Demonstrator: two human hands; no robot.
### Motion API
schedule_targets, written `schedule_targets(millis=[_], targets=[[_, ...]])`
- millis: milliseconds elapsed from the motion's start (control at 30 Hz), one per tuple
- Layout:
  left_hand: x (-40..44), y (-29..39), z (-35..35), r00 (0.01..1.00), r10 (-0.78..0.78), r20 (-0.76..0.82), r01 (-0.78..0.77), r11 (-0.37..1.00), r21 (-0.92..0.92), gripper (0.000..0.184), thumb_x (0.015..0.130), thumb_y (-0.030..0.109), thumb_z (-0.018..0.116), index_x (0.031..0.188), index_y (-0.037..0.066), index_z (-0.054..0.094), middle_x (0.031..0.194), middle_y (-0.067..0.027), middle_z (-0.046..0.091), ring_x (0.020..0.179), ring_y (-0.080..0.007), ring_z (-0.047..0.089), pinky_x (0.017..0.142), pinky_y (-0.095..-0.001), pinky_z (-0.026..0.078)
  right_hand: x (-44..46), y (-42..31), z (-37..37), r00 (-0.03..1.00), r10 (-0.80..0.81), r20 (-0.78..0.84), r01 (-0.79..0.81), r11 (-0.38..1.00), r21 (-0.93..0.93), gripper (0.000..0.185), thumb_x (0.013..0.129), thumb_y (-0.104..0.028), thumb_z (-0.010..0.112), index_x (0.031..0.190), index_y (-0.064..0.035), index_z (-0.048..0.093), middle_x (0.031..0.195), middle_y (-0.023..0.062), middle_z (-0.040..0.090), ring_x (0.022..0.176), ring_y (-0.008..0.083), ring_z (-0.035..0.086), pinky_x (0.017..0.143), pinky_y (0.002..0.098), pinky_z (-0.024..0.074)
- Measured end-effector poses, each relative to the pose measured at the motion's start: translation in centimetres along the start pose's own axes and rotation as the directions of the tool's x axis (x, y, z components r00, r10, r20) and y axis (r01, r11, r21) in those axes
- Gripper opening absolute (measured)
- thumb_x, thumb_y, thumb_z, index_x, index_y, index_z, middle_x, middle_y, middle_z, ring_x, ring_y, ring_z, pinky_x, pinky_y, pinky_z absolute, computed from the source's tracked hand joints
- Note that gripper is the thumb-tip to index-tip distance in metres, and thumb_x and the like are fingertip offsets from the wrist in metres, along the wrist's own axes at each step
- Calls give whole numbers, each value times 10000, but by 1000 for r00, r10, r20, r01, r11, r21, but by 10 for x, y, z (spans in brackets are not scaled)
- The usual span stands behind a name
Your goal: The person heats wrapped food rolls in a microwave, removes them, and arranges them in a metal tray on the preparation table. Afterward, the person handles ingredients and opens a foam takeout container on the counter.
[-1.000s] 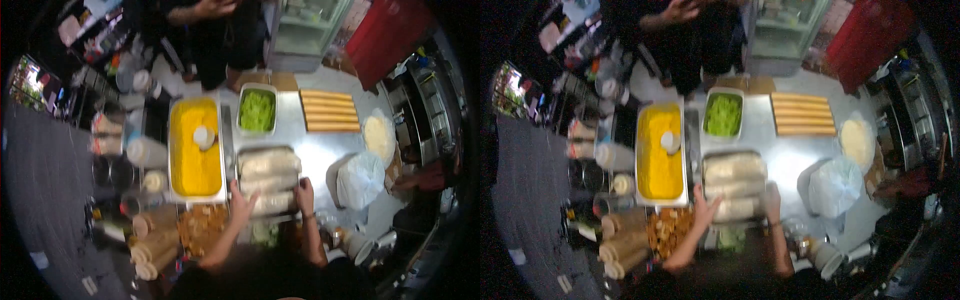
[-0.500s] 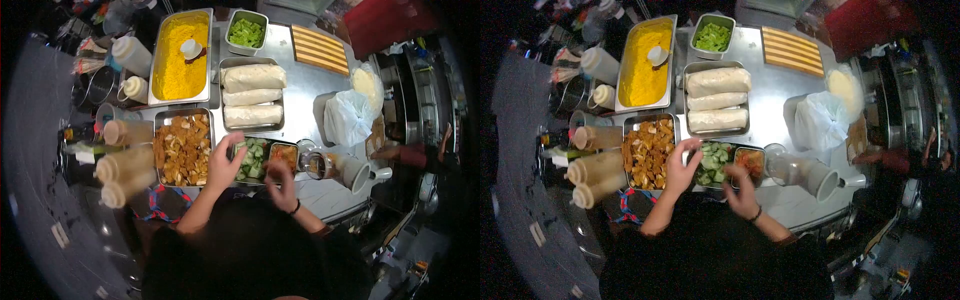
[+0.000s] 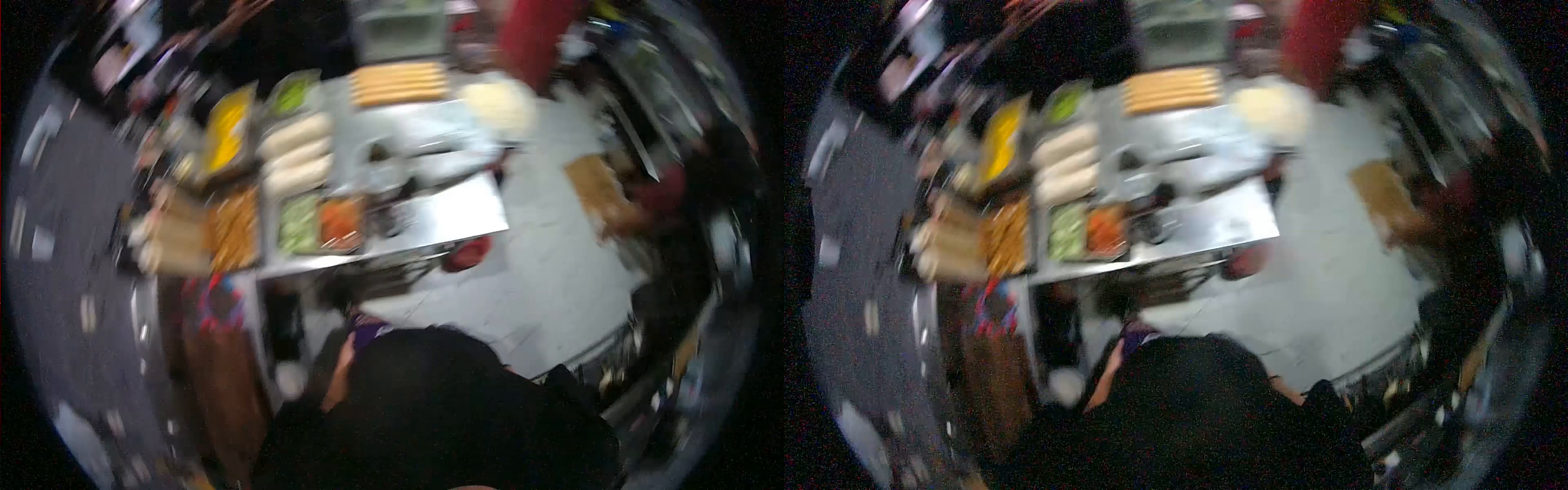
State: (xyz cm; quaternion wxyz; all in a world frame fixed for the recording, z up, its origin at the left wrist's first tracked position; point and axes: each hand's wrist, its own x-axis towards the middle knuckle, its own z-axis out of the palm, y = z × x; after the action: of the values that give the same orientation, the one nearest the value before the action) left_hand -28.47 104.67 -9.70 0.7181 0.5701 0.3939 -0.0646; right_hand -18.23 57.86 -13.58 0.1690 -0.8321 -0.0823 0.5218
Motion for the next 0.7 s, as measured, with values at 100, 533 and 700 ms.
schedule_targets(millis=[100, 533, 700], targets=[[2, 17, 65, 948, -123, 295, -4, 918, 396, 546, 798, 415, 569, 1192, 41, 522, 1170, -148, 555, 1032, -264, 535, 923, -340, 386, -25, 26, -2, 997, 28, -71, -8, 965, 264, 424, 887, -308, 465, 1209, -37, 510, 1185, 125, 553, 1053, 249, 534, 908, 346, 410], [76, 79, 359, 681, -451, 576, -508, 276, 816, 458, 747, 342, 587, 1089, 36, 569, 1076, -149, 590, 939, -262, 563, 840, -370, 418, -178, 49, -3, 999, 17, 36, -39, 179, 983, 506, 910, -438, 384, 1272, -91, 460, 1267, 67, 491, 1065, 239, 516, 882, 370, 423], [87, 71, 453, 613, -553, 565, -587, 160, 794, 425, 728, 314, 594, 1049, 34, 587, 1039, -150, 603, 904, -261, 575, 808, -381, 430, -118, 165, 30, 980, 142, -137, 82, 339, 937, 342, 906, -329, 404, 1050, -84, 595, 1102, 25, 532, 883, 151, 548, 669, 297, 495]])
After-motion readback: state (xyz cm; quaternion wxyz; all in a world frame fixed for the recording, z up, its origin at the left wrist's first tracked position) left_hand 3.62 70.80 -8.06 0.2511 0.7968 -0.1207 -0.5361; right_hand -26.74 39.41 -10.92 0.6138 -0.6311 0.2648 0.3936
